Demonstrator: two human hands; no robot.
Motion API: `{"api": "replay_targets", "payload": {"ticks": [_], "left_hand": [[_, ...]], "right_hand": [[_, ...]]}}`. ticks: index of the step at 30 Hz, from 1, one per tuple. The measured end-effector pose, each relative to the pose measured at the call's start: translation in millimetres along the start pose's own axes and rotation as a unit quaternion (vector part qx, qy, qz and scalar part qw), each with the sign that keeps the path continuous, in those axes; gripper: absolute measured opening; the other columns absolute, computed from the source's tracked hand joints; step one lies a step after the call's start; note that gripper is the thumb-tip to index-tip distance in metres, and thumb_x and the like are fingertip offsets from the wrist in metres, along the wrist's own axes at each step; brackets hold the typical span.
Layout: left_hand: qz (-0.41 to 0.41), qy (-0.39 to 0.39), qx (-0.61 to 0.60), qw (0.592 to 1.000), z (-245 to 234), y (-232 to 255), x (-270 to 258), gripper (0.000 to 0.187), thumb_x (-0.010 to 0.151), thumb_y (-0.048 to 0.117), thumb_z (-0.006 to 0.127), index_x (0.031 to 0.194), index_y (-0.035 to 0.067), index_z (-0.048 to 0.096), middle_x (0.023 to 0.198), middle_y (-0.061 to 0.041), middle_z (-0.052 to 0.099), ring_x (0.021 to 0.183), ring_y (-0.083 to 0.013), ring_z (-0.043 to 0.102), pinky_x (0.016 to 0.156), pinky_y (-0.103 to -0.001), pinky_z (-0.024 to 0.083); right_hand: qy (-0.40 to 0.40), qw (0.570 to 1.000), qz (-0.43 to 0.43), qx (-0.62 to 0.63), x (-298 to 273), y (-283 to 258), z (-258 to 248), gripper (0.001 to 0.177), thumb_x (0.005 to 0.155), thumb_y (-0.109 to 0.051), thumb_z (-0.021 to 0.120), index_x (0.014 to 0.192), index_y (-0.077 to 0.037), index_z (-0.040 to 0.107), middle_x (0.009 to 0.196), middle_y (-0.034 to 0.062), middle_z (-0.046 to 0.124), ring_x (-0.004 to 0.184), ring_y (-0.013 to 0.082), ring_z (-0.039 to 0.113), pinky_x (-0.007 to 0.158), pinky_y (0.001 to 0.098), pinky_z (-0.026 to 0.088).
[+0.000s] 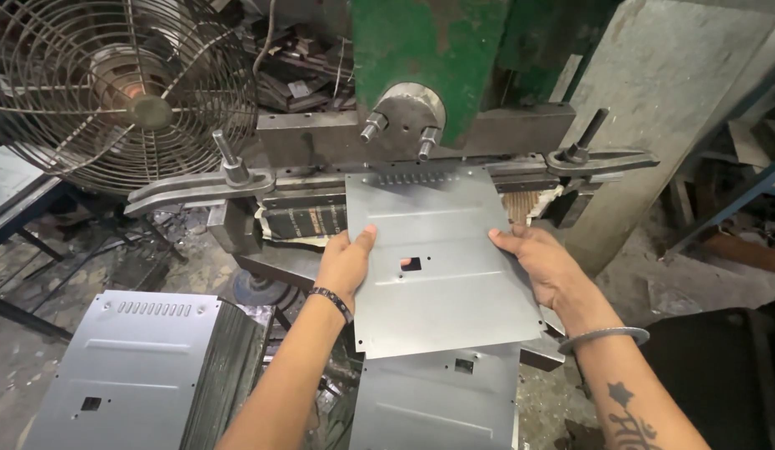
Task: Using a press machine to bend rectangular metal plates into shape.
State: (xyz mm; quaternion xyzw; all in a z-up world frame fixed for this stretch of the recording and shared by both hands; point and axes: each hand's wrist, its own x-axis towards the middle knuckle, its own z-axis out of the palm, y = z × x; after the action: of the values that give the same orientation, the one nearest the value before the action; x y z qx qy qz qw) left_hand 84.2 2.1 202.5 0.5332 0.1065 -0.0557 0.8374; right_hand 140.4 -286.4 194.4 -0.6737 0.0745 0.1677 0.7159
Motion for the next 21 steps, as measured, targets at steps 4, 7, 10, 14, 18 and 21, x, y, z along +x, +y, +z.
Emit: {"api": "replay_targets", "payload": {"ticks": [4, 7, 10, 14, 18, 21], "left_hand": [[0.058, -0.015, 0.004, 0.998, -16.5, -21.0, 18.9, 0.033, 0.105, 0.024, 0.053, 0.118, -0.006, 0.063, 0.103, -0.017, 0.074, 0.082, -0.0271, 0.076, 0.068, -0.041, 0.063], [0.021, -0.001, -0.003, 1.0, -1.8, -3.0, 4.0, 0.032, 0.103, 0.022, 0.053, 0.118, -0.005, 0.061, 0.101, -0.017, 0.074, 0.079, -0.03, 0.075, 0.065, -0.043, 0.062], [-0.016, 0.022, -0.001, 1.0, 4.0, 6.4, -5.4, 0.033, 0.103, 0.023, 0.051, 0.117, -0.007, 0.053, 0.102, -0.02, 0.073, 0.081, -0.0315, 0.078, 0.064, -0.048, 0.063], [0.002, 0.002, -0.003, 1.0, 0.1, 0.5, 2.8, 0.034, 0.102, 0.023, 0.051, 0.12, -0.005, 0.059, 0.104, -0.019, 0.074, 0.08, -0.0297, 0.078, 0.064, -0.044, 0.063], [0.006, 0.028, 0.018, 0.999, 0.9, -0.3, 1.6, 0.036, 0.099, 0.026, 0.055, 0.119, -0.004, 0.058, 0.105, -0.015, 0.073, 0.08, -0.0276, 0.076, 0.069, -0.041, 0.06], [0.122, 0.07, 0.17, 0.975, -26.9, -37.0, 22.1, 0.042, 0.1, 0.034, 0.065, 0.122, -0.001, 0.062, 0.111, -0.01, 0.073, 0.095, -0.0122, 0.067, 0.084, -0.028, 0.054]], "right_hand": [[0.01, 1.0, 0.02, -0.018, -3.6, -0.4, 3.7, 0.043, 0.092, -0.026, 0.067, 0.125, 0.001, 0.063, 0.11, 0.0125, 0.073, 0.09, 0.0213, 0.07, 0.077, 0.0389, 0.06], [0.011, 1.0, 0.0, -0.014, -2.8, -3.1, 1.8, 0.045, 0.091, -0.025, 0.068, 0.127, 0.002, 0.063, 0.113, 0.0109, 0.073, 0.093, 0.0191, 0.071, 0.08, 0.0372, 0.06], [0.027, 0.999, 0.003, -0.02, -3.6, -3.0, 3.7, 0.046, 0.092, -0.025, 0.068, 0.129, 0.001, 0.061, 0.116, 0.0102, 0.073, 0.096, 0.0176, 0.071, 0.082, 0.0361, 0.059], [0.018, 1.0, 0.012, -0.005, -3.8, -3.7, 2.9, 0.046, 0.092, -0.024, 0.067, 0.13, 0.002, 0.061, 0.114, 0.0121, 0.072, 0.093, 0.0204, 0.07, 0.08, 0.0387, 0.059], [0.015, 1.0, 0.011, -0.008, 0.2, 3.0, 3.8, 0.042, 0.092, -0.024, 0.066, 0.126, 0.0, 0.063, 0.111, 0.0119, 0.073, 0.091, 0.0205, 0.071, 0.079, 0.0389, 0.059], [-0.001, 0.999, -0.042, 0.028, 3.9, 30.0, -2.1, 0.037, 0.093, -0.023, 0.068, 0.122, 0.0, 0.064, 0.112, 0.009, 0.075, 0.094, 0.0174, 0.072, 0.085, 0.0326, 0.058]]}}
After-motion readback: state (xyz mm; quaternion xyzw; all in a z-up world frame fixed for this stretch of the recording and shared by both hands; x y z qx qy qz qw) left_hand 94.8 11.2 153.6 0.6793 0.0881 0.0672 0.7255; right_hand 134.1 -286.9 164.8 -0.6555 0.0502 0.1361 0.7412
